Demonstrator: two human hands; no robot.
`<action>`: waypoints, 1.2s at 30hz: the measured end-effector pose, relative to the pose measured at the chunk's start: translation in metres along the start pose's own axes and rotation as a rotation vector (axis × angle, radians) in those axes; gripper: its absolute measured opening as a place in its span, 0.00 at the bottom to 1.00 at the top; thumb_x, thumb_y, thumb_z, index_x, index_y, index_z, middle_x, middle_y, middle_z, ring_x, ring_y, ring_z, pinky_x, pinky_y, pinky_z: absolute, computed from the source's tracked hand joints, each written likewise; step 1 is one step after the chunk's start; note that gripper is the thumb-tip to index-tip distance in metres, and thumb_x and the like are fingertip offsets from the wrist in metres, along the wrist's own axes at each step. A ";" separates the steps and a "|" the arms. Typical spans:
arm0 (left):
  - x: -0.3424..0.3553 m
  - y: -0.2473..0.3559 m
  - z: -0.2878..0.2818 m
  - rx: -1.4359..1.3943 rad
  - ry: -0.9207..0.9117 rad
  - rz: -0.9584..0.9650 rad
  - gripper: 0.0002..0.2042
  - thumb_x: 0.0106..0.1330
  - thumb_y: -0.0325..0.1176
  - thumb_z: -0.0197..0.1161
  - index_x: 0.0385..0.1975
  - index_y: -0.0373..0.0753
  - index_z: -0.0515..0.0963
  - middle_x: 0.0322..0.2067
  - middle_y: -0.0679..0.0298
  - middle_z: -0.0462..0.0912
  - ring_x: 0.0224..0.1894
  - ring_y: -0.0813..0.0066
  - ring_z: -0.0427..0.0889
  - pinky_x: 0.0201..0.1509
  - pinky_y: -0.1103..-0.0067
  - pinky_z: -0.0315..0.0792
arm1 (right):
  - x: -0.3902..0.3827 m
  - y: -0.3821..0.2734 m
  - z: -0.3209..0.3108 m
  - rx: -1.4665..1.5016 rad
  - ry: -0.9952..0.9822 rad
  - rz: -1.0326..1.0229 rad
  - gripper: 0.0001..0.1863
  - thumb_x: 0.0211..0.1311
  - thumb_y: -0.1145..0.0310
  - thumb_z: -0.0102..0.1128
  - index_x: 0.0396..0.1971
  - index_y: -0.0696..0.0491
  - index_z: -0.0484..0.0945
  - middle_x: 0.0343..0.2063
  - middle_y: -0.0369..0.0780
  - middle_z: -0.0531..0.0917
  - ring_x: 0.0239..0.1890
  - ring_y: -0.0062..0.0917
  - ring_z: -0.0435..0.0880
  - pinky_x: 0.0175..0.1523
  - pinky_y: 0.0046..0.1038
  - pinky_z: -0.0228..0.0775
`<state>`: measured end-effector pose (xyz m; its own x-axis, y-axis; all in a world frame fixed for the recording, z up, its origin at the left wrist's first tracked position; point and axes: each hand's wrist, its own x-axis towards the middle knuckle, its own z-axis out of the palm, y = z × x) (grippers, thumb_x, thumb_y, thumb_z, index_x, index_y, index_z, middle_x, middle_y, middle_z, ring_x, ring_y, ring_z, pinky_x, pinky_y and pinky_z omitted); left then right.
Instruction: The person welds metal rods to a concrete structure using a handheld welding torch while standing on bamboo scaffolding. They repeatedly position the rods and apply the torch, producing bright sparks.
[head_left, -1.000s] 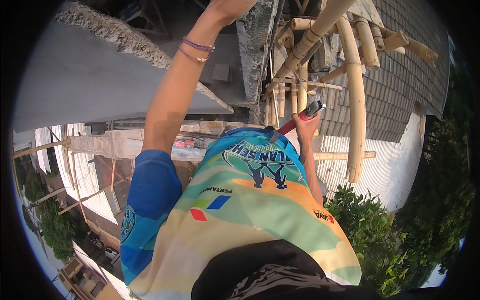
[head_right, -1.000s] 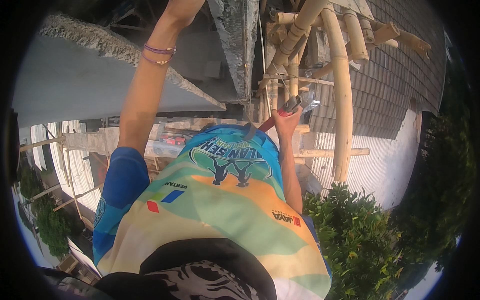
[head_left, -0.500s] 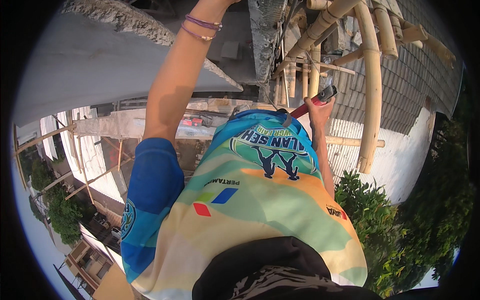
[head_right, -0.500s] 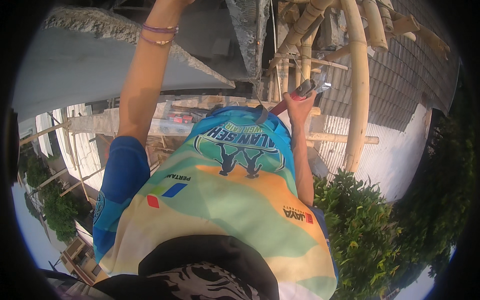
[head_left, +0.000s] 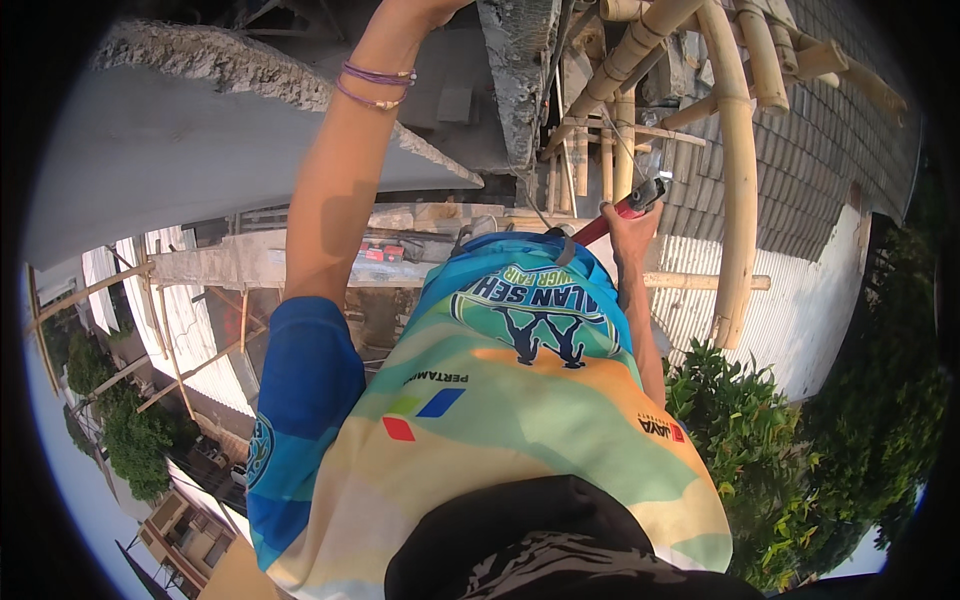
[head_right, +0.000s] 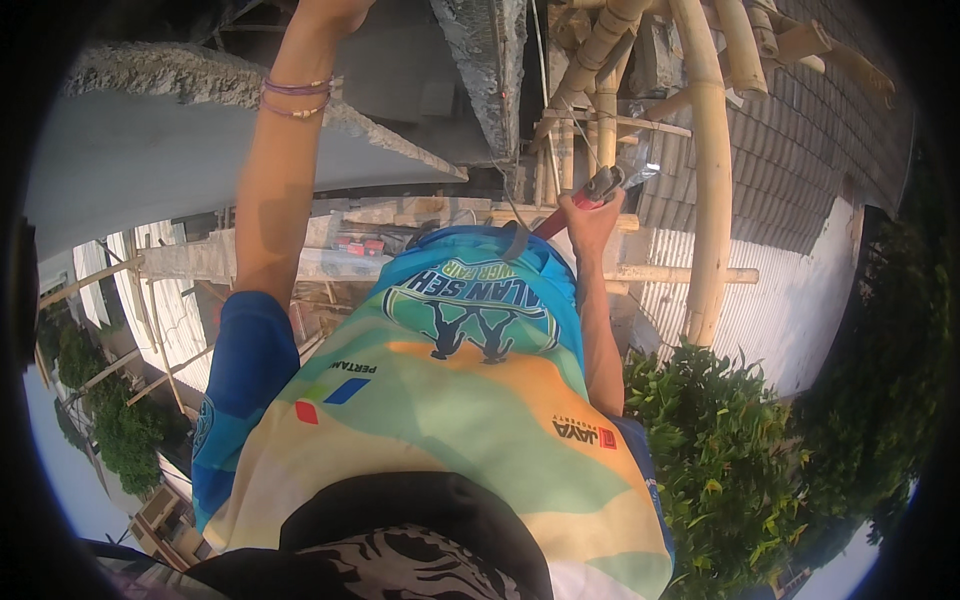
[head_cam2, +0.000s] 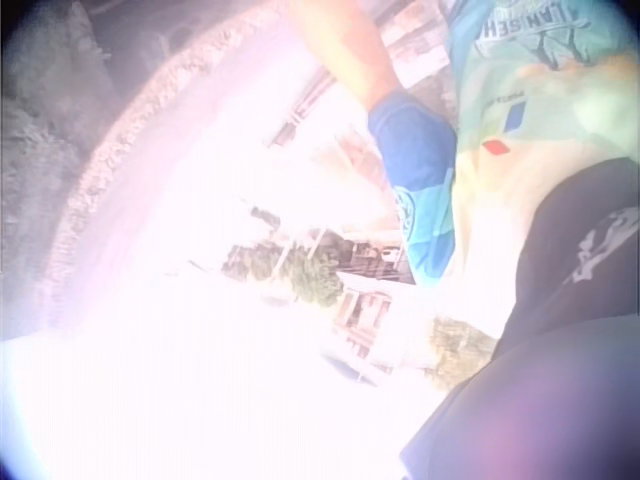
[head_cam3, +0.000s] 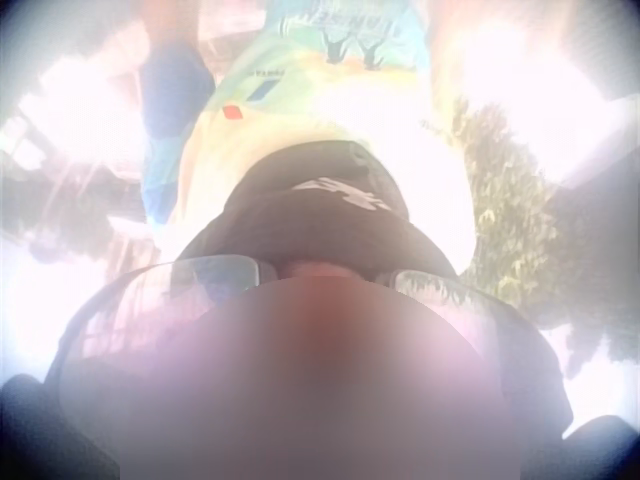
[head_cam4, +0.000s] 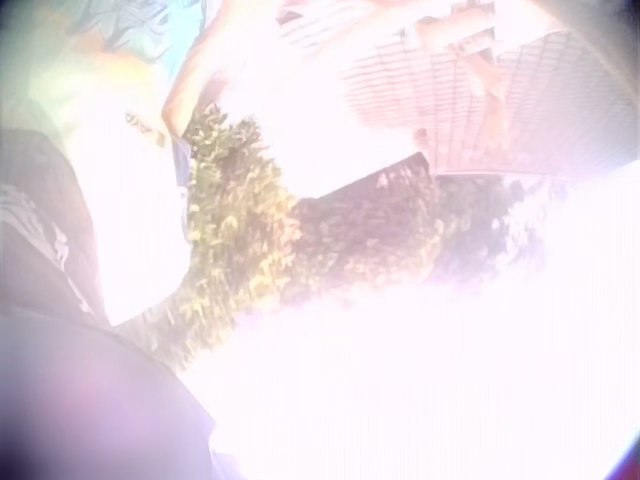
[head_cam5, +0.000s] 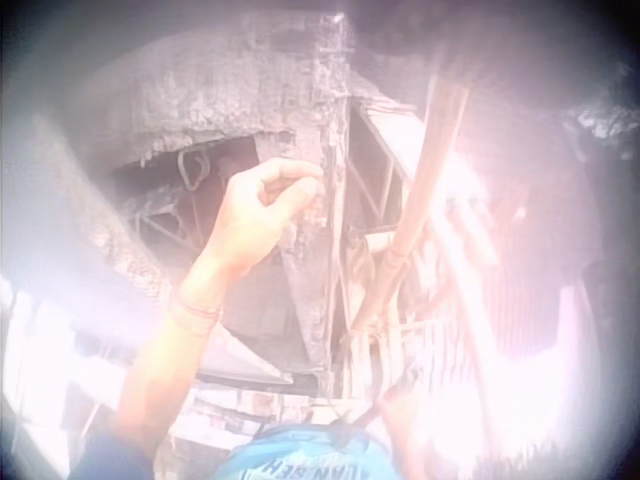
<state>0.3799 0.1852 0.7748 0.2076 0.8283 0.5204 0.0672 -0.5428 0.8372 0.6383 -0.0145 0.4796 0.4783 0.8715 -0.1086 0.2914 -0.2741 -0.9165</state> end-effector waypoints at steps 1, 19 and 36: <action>0.001 0.001 -0.001 0.010 -0.002 -0.004 0.11 0.70 0.29 0.65 0.47 0.32 0.82 0.41 0.63 0.87 0.43 0.81 0.83 0.49 0.81 0.76 | 0.001 0.000 0.000 0.022 -0.011 0.000 0.35 0.39 0.70 0.74 0.49 0.61 0.67 0.37 0.43 0.78 0.38 0.28 0.78 0.48 0.31 0.73; -0.001 0.014 -0.021 -0.009 0.110 -0.019 0.10 0.68 0.28 0.67 0.46 0.32 0.82 0.38 0.64 0.87 0.39 0.81 0.83 0.46 0.82 0.76 | 0.006 0.004 0.002 0.064 -0.009 -0.035 0.33 0.40 0.70 0.75 0.47 0.60 0.68 0.36 0.42 0.78 0.38 0.27 0.79 0.47 0.29 0.74; -0.007 0.007 -0.027 -0.021 0.108 0.009 0.11 0.69 0.30 0.67 0.48 0.32 0.82 0.40 0.62 0.87 0.42 0.78 0.85 0.50 0.80 0.78 | 0.000 -0.005 0.000 -0.018 -0.035 -0.012 0.35 0.40 0.69 0.75 0.49 0.60 0.67 0.35 0.41 0.78 0.36 0.27 0.79 0.46 0.29 0.74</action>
<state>0.3524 0.1798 0.7814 0.1016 0.8342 0.5420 0.0447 -0.5481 0.8352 0.6372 -0.0129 0.4839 0.4454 0.8884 -0.1112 0.3123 -0.2705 -0.9106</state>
